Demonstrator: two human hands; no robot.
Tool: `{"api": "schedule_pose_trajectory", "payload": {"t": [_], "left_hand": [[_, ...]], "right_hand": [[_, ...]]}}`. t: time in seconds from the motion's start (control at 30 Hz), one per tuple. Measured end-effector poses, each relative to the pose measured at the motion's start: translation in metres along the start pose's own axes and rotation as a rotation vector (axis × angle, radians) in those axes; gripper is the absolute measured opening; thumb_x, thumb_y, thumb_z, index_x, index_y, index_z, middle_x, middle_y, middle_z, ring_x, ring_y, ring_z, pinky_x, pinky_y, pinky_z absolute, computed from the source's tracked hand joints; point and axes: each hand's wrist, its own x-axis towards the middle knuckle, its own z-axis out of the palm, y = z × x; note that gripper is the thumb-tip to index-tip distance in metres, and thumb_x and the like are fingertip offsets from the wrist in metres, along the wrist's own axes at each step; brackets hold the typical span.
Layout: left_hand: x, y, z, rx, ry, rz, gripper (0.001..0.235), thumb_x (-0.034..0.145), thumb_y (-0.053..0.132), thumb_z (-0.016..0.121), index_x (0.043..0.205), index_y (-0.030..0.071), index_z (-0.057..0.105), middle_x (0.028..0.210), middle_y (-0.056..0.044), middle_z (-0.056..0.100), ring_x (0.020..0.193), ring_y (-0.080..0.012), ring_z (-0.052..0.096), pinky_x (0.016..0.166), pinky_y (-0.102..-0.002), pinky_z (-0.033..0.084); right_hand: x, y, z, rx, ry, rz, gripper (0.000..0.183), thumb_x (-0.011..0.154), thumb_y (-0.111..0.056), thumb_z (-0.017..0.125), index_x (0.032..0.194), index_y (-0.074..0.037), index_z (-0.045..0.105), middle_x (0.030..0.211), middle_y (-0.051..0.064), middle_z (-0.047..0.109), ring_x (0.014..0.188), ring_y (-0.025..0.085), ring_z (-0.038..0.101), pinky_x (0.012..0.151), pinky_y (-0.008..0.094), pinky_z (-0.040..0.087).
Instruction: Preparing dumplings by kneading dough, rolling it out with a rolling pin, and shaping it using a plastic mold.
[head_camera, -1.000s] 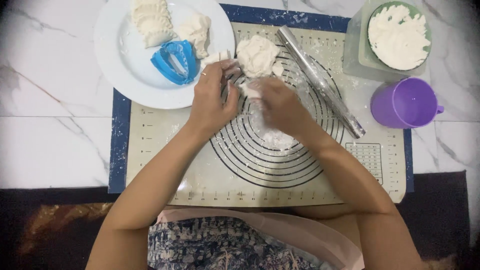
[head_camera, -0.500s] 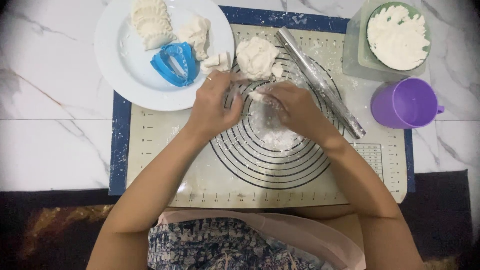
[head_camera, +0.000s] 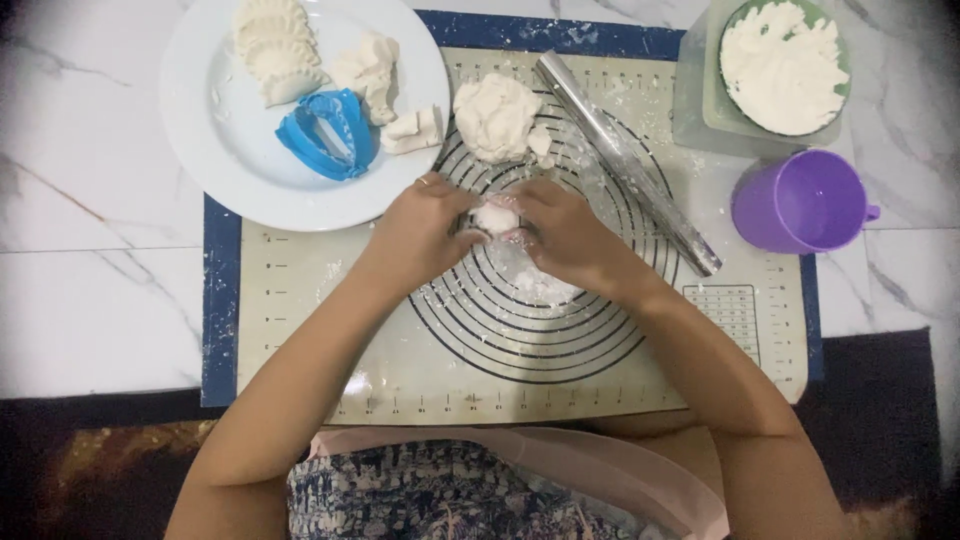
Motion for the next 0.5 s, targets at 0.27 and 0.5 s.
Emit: {"api": "schedule_pose_trajectory", "payload": {"t": [0.27,0.5], "left_hand": [[0.003,0.003,0.020,0.161,0.099,0.026,0.019,0.082,0.006,0.077,0.100,0.002,0.077,0.078,-0.016,0.072,0.082,-0.0311,0.070,0.078,-0.038,0.057],[0.007,-0.003,0.045,0.268,0.249,0.089,0.018,0.078,0.004,0.069,0.095,0.004,0.073,0.073,-0.015,0.066,0.080,-0.0323,0.066,0.072,-0.037,0.055]], "right_hand": [[0.002,0.001,0.017,-0.194,0.018,-0.034,0.031,0.099,-0.016,0.063,0.126,0.000,0.057,0.106,0.017,0.058,0.100,0.038,0.067,0.087,0.046,0.056],[0.008,-0.002,0.019,-0.236,0.036,-0.050,0.034,0.092,-0.007,0.060,0.125,0.003,0.055,0.107,0.018,0.057,0.105,0.039,0.061,0.096,0.047,0.053]]}}
